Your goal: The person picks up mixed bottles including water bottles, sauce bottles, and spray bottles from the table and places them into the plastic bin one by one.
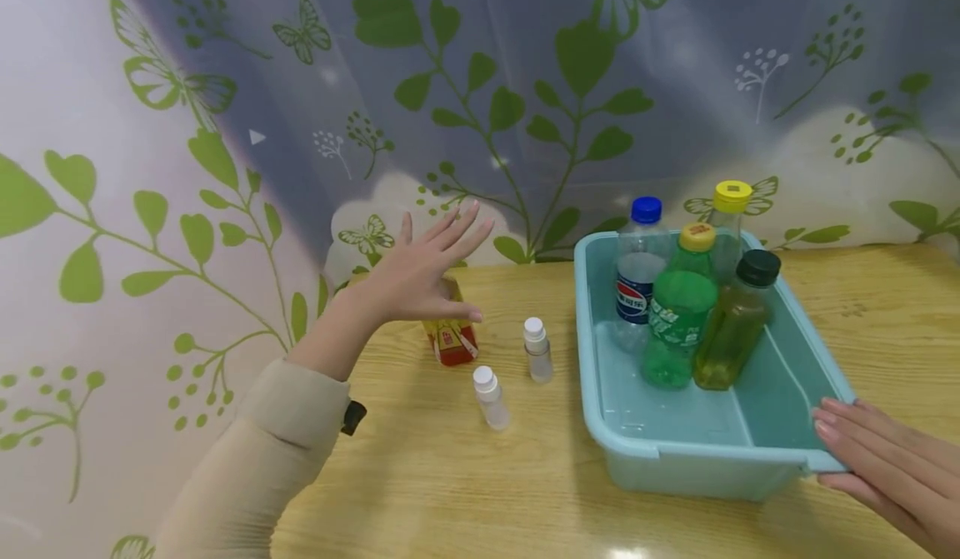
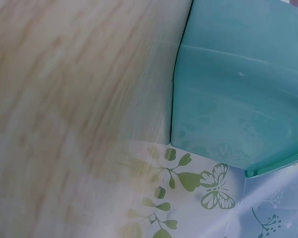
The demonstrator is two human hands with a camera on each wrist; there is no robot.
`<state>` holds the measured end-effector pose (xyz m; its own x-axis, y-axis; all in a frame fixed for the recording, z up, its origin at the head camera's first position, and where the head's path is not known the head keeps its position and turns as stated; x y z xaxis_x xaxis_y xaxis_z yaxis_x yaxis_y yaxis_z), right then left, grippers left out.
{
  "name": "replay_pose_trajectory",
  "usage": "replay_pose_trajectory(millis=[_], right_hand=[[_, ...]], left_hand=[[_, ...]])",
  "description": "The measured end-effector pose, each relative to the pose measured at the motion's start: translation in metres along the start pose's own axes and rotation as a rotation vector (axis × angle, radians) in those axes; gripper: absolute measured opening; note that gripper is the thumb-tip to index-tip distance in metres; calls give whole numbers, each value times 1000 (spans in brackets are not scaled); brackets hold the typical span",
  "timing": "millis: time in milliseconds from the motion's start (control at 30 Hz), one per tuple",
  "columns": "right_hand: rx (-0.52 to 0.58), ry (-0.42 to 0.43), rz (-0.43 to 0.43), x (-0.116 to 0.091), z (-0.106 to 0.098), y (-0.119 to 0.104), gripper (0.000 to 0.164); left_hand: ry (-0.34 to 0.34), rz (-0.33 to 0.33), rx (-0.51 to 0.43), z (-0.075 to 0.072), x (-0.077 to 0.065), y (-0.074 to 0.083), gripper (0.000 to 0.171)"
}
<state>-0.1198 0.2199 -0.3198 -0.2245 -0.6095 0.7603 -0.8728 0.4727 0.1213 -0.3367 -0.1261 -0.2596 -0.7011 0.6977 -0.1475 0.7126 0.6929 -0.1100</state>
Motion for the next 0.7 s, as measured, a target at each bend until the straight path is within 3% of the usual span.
replay_pose_trajectory(millis=[333, 567, 700], right_hand=[[14, 26, -25, -2, 2, 1, 44], [4, 17, -9, -2, 2, 2, 45], [-1, 28, -14, -3, 2, 1, 45]], left_hand=[[31, -30, -56, 12, -24, -28, 105], [70, -24, -78, 21, -29, -41, 104], [93, -2, -144, 31, -30, -48, 101]])
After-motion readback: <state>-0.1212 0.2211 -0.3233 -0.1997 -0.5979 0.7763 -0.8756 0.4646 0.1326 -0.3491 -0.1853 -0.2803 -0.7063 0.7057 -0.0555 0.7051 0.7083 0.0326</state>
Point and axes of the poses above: each hand's wrist, its own x-axis towards the middle knuckle, its own z-axis out of the palm, y = z × x, the point moved 8 cm from there along x, towards the middle knuckle, and after that the axes turned 15 degrees about -y, right-handed, at the moved point
